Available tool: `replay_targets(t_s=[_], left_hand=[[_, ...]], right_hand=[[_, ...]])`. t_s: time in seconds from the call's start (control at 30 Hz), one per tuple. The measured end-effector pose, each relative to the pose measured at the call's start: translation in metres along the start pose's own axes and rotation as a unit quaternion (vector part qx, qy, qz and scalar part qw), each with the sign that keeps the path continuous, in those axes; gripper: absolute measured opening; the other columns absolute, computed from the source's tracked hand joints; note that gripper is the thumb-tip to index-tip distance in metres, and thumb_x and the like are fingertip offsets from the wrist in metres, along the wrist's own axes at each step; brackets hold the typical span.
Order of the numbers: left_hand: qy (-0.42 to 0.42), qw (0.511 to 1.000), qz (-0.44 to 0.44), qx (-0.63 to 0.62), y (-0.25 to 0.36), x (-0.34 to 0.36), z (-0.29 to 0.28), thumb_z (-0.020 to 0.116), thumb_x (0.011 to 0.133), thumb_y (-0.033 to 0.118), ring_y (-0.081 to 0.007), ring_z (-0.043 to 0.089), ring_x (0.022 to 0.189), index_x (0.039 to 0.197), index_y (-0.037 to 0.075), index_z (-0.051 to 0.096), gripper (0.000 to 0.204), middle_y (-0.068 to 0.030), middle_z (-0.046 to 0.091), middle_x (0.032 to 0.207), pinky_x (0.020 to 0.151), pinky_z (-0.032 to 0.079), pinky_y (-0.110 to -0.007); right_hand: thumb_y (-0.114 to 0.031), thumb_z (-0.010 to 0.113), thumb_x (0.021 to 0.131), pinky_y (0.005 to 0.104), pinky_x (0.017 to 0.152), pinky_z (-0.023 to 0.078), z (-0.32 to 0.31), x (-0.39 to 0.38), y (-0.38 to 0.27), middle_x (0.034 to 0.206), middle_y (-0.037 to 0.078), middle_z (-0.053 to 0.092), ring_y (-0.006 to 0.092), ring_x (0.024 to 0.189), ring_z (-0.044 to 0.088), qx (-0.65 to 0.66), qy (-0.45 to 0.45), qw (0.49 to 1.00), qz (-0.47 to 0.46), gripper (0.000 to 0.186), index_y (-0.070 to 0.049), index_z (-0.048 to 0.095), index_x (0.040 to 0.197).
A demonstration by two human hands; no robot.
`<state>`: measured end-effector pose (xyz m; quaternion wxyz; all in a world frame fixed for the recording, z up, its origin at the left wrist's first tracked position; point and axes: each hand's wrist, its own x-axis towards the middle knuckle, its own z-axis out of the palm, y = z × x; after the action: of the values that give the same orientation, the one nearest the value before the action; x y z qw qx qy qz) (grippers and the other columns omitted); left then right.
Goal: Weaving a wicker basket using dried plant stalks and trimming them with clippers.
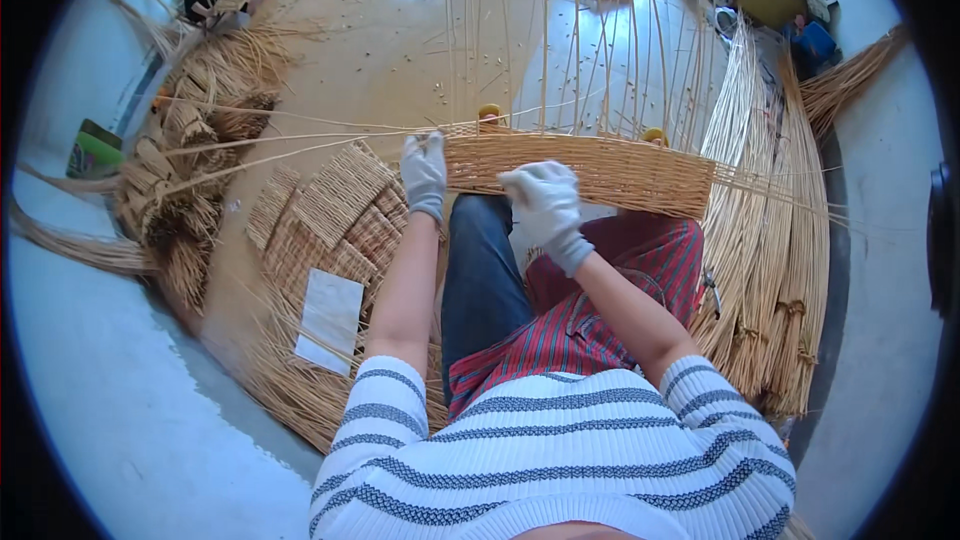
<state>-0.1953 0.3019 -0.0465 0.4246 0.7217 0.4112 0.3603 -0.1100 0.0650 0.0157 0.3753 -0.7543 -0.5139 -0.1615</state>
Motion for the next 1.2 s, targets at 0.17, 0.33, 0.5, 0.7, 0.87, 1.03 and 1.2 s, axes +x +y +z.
replay_targets(t_s=[0.17,0.33,0.5,0.7,0.87,1.03,1.2], left_hand=[[0.028,0.867,0.362,0.341,-0.024,0.005,-0.001,0.065,0.103,0.031,-0.0273,0.069,0.091,0.117,-0.001,0.063,0.035,-0.0137,0.07,0.102,0.08,0.056,-0.04],[0.011,0.993,0.117,-0.01,-0.01,-0.028,-0.014,0.071,0.098,0.02,-0.0271,0.069,0.099,0.128,0.001,0.059,0.038,-0.0137,0.068,0.111,0.089,0.056,-0.04],[-0.144,0.957,0.223,0.114,0.03,-0.056,-0.014,0.082,0.09,0.023,-0.0288,0.073,0.095,0.143,0.014,0.055,0.06,-0.0192,0.061,0.137,0.089,0.058,-0.039],[-0.25,0.911,0.11,0.31,0.08,-0.045,0.014,0.09,0.077,0.032,-0.0437,0.07,0.113,0.167,0.042,0.018,0.115,-0.0245,0.03,0.166,0.094,0.058,-0.049],[-0.248,0.914,0.08,0.31,0.081,-0.041,0.015,0.091,0.075,0.034,-0.0434,0.071,0.109,0.164,0.041,0.028,0.11,-0.022,0.032,0.164,0.091,0.059,-0.05],[-0.222,0.895,0.134,0.362,0.079,-0.038,0.026,0.089,0.076,0.039,-0.0375,0.071,0.108,0.151,0.028,0.053,0.084,-0.0177,0.043,0.156,0.09,0.058,-0.048],[-0.255,0.891,0.263,0.27,0.117,-0.055,0.073,0.086,0.08,0.036,-0.0337,0.071,0.102,0.155,0.03,0.048,0.084,-0.0111,0.054,0.138,0.089,0.057,-0.047]], right_hand=[[-0.023,0.075,0.08,0.0442,0.09,0.047,0.014,0.091,-0.089,0.085,0.0,0.067,0.0249,0.095,0.065,0.043,-0.001,0.987,-0.153,0.017,-0.027,0.074,0.096],[-0.015,0.075,0.078,0.0438,0.09,0.053,0.032,0.106,-0.03,0.091,0.007,0.071,0.0306,0.094,0.068,0.149,0.048,0.986,-0.061,0.025,-0.02,0.076,0.102],[-0.023,0.069,0.104,0.0267,0.067,0.051,0.048,0.053,0.078,0.084,0.0,0.07,0.0098,0.075,0.062,0.401,0.098,0.75,0.516,0.016,-0.007,0.07,0.105],[-0.016,0.063,0.104,0.0339,0.083,0.055,0.084,0.118,0.102,0.115,0.011,0.074,0.02,0.09,0.069,0.183,0.09,0.96,0.193,0.032,-0.009,0.066,0.135],[-0.008,0.061,0.1,0.038,0.091,0.058,0.093,0.183,0.109,0.126,0.024,0.068,0.0279,0.104,0.068,0.129,0.058,0.975,0.171,0.064,-0.017,0.042,0.16],[-0.015,0.059,0.106,0.0302,0.082,0.057,0.007,0.052,0.116,0.119,0.008,0.068,0.0169,0.102,0.064,0.362,0.154,0.856,0.336,0.05,-0.012,0.048,0.155],[-0.009,0.058,0.103,0.0339,0.081,0.057,-0.002,0.092,0.136,0.11,0.008,0.069,0.0169,0.097,0.067,-0.017,0.085,0.988,0.127,0.043,-0.011,0.053,0.146]])
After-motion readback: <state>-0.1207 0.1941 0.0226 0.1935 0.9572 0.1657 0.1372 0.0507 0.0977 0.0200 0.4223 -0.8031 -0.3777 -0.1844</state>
